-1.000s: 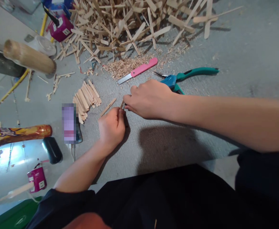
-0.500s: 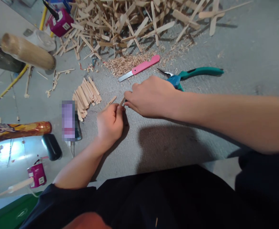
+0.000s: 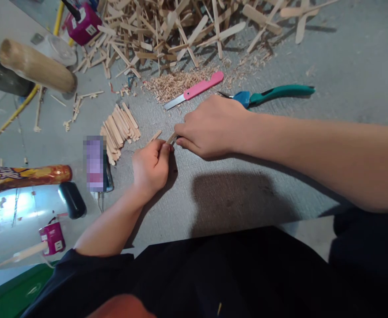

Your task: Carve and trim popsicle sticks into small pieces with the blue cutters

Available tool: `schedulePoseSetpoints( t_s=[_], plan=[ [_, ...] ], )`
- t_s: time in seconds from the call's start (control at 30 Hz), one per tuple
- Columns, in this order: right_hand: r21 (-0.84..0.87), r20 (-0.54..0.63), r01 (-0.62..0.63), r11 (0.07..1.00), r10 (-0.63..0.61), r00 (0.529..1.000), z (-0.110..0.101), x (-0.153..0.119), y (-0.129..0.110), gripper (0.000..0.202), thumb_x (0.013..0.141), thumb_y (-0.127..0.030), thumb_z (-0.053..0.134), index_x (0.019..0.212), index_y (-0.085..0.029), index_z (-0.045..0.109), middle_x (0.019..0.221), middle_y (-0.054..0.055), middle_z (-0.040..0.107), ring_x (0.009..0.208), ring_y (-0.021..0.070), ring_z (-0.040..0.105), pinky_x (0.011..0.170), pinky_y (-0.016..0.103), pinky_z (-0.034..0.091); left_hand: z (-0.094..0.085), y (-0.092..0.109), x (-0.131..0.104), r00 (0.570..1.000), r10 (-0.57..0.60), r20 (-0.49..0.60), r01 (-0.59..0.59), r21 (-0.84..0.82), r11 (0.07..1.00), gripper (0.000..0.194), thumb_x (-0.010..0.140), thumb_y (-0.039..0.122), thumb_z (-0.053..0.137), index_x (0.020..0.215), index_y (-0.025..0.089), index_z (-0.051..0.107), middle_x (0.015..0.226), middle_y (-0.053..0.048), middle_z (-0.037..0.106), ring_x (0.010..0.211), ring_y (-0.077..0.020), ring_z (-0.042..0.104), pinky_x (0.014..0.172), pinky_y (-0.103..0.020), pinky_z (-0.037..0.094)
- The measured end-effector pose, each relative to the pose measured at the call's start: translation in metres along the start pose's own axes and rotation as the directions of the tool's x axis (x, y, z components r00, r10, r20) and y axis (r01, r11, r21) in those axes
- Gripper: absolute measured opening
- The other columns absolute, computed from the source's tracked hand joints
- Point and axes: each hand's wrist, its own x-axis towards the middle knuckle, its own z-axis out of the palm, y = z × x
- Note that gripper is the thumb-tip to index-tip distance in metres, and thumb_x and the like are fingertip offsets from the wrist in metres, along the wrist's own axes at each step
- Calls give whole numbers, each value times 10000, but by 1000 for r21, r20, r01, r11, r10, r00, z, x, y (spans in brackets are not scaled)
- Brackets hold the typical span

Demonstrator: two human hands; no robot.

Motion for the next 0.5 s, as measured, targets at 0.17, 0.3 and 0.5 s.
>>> schedulePoseSetpoints(
  t_s=[0.17,0.3,0.5],
  plan=[
    [-4,-36,-11,1000,10,999,3,0,-2,555,1232,-573,440,1378,-237,856,1094,152,898,930,334,786,816,424,430,4,-2,-2,1000,4,-14,-4,-32,999,413,1208,441,507,1037,224,814,882,-90,829,851,-283,810,826,-419,556],
    [22,-52,-25,999,26,998,7,0,-2,525,1223,-577,477,1357,-240,857,1100,141,901,949,330,796,833,417,430,5,-3,-2,999,22,-38,-23,-44,999,415,1202,443,504,1016,228,806,870,-89,829,845,-277,801,813,-413,544],
    [32,-37,-32,999,33,999,7,-1,-2,554,1223,-588,462,1373,-230,858,1132,159,903,993,357,811,859,435,435,5,-3,-4,998,29,-60,-34,-76,997,419,1206,441,489,1008,228,791,875,-84,830,843,-263,786,802,-402,527]
  ],
)
